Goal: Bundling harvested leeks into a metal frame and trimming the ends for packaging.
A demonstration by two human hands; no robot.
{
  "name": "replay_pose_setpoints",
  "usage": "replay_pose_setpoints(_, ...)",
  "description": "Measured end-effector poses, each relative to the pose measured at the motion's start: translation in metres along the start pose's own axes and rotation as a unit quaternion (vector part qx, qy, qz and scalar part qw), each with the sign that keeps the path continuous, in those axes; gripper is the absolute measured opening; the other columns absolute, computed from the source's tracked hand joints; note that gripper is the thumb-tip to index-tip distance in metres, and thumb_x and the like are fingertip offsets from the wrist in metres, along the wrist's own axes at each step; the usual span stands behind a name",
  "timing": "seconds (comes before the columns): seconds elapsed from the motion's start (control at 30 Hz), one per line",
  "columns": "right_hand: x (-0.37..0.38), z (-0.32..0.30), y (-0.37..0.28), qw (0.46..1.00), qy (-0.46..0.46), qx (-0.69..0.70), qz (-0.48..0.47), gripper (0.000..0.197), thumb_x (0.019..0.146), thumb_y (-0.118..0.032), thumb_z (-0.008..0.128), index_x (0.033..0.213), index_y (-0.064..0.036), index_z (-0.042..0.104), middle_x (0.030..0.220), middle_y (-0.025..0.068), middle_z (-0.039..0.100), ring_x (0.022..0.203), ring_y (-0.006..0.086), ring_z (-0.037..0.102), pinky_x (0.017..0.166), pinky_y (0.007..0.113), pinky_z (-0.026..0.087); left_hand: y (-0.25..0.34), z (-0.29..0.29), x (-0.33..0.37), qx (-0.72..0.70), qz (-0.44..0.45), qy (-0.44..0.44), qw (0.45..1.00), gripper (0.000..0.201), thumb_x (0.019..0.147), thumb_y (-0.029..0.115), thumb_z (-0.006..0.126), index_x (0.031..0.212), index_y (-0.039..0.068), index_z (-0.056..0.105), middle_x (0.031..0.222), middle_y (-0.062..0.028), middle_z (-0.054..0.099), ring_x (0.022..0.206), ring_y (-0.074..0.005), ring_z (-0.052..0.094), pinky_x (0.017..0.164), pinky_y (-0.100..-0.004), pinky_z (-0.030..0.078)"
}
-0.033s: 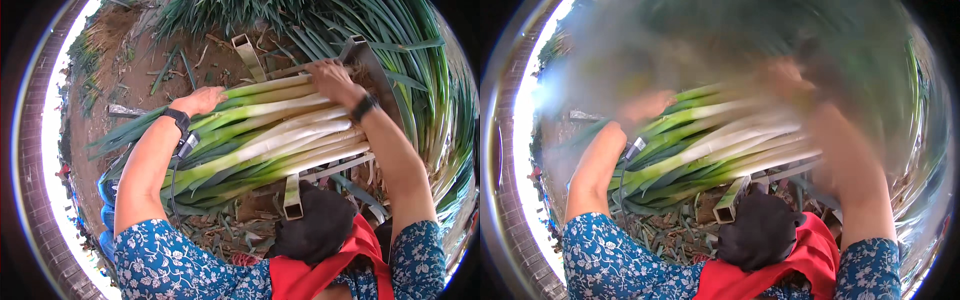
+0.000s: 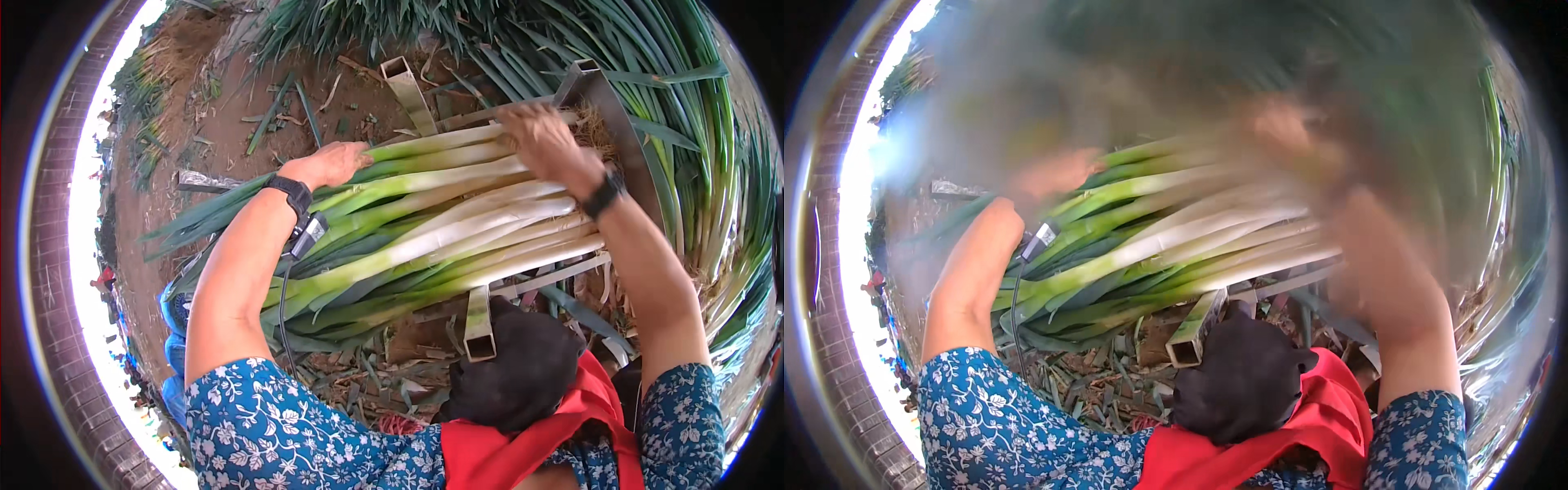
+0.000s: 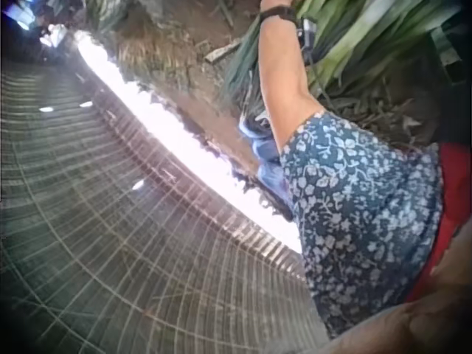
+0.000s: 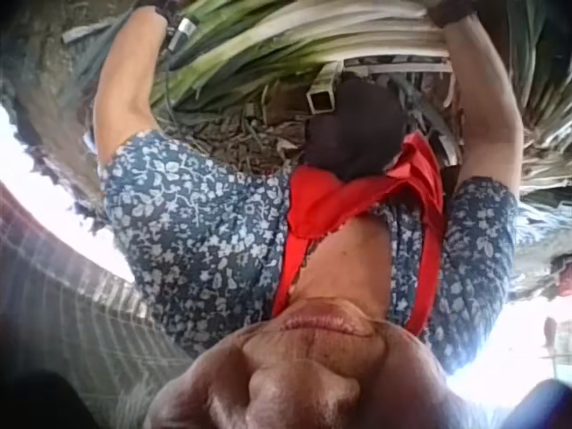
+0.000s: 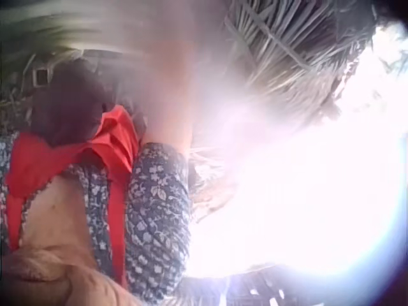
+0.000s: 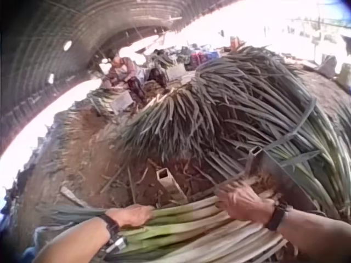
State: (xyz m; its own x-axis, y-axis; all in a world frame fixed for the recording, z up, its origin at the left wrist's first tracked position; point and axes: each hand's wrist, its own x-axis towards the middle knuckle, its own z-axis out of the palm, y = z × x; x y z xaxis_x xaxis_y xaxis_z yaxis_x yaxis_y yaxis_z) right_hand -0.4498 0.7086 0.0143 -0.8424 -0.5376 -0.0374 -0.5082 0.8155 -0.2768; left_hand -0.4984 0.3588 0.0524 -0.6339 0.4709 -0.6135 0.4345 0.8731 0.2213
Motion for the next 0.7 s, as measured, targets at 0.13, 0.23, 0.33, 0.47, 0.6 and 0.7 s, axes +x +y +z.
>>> replay_pose_setpoints(0.13, -0.046, 0.002, -0.059, 0.976, 0.190, 0.047, -0.093, 0.024, 0.087, -0.025, 0.063, 0.104, -0.0074, 0.063, 0.099, 0.0119, 0.062, 0.101, 0.0298, 0.059, 0.083, 0.039, 0.049, -0.003, -0.007, 0.012, 0.003, 0.010, -0.070, 0.997, 0.046, 0.100, 0.038, 0.045, 0.122, -0.001, 0.056, 0.117, -0.0283, 0.061, 0.112, -0.0440, 0.055, 0.093, -0.0499, 0.044)
replay_pose_setpoints(0.23, -0.034, 0.018, -0.045, 0.998, -0.018, 0.053, 0.036, 0.020, 0.085, -0.020, 0.062, 0.100, -0.0064, 0.063, 0.097, 0.0113, 0.060, 0.099, 0.0291, 0.057, 0.086, 0.039, 0.048, 0.015, -0.021, 0.028, 0.090, -0.038, -0.123, 0.988, 0.046, 0.099, 0.040, 0.049, 0.116, 0.000, 0.063, 0.116, -0.0263, 0.062, 0.111, -0.0413, 0.058, 0.094, -0.0477, 0.046)
replay_pose_setpoints(0.33, -0.033, 0.003, -0.058, 0.999, -0.020, 0.008, -0.031, 0.012, 0.082, -0.009, 0.058, 0.092, -0.0056, 0.061, 0.095, 0.0093, 0.060, 0.097, 0.0274, 0.058, 0.085, 0.043, 0.046, 0.046, -0.036, 0.020, 0.190, -0.062, -0.086, 0.976, 0.047, 0.097, 0.042, 0.052, 0.115, 0.001, 0.064, 0.112, -0.0233, 0.065, 0.107, -0.0381, 0.061, 0.089, -0.0471, 0.049)
replay_pose_setpoints(0.47, -0.010, -0.020, -0.089, 0.999, 0.007, -0.012, -0.052, 0.011, 0.083, -0.009, 0.056, 0.091, -0.0073, 0.063, 0.097, 0.0090, 0.061, 0.099, 0.0257, 0.059, 0.088, 0.042, 0.047, 0.031, -0.032, 0.013, 0.131, -0.077, -0.109, 0.982, 0.044, 0.096, 0.042, 0.054, 0.115, 0.003, 0.065, 0.106, -0.0237, 0.066, 0.104, -0.0393, 0.062, 0.088, -0.0471, 0.049)
replay_pose_setpoints(0.6, 0.022, -0.002, -0.043, 0.986, -0.143, 0.024, 0.088, 0.019, 0.089, -0.017, 0.055, 0.102, -0.0105, 0.068, 0.107, 0.0115, 0.063, 0.105, 0.0277, 0.060, 0.087, 0.042, 0.051, 0.056, -0.048, 0.000, 0.125, -0.062, -0.089, 0.986, 0.054, 0.097, 0.043, 0.051, 0.130, 0.001, 0.054, 0.115, -0.0258, 0.063, 0.109, -0.0408, 0.059, 0.093, -0.0496, 0.046)
replay_pose_setpoints(0.7, 0.013, 0.023, -0.034, 0.997, -0.015, -0.020, 0.073, 0.019, 0.090, -0.019, 0.055, 0.101, -0.0103, 0.068, 0.109, 0.0131, 0.063, 0.105, 0.0292, 0.062, 0.087, 0.041, 0.051, 0.047, -0.031, -0.025, 0.035, -0.001, 0.000, 0.999, 0.060, 0.098, 0.044, 0.047, 0.139, 0.001, 0.045, 0.122, -0.0277, 0.059, 0.120, -0.0440, 0.050, 0.101, -0.0541, 0.038)
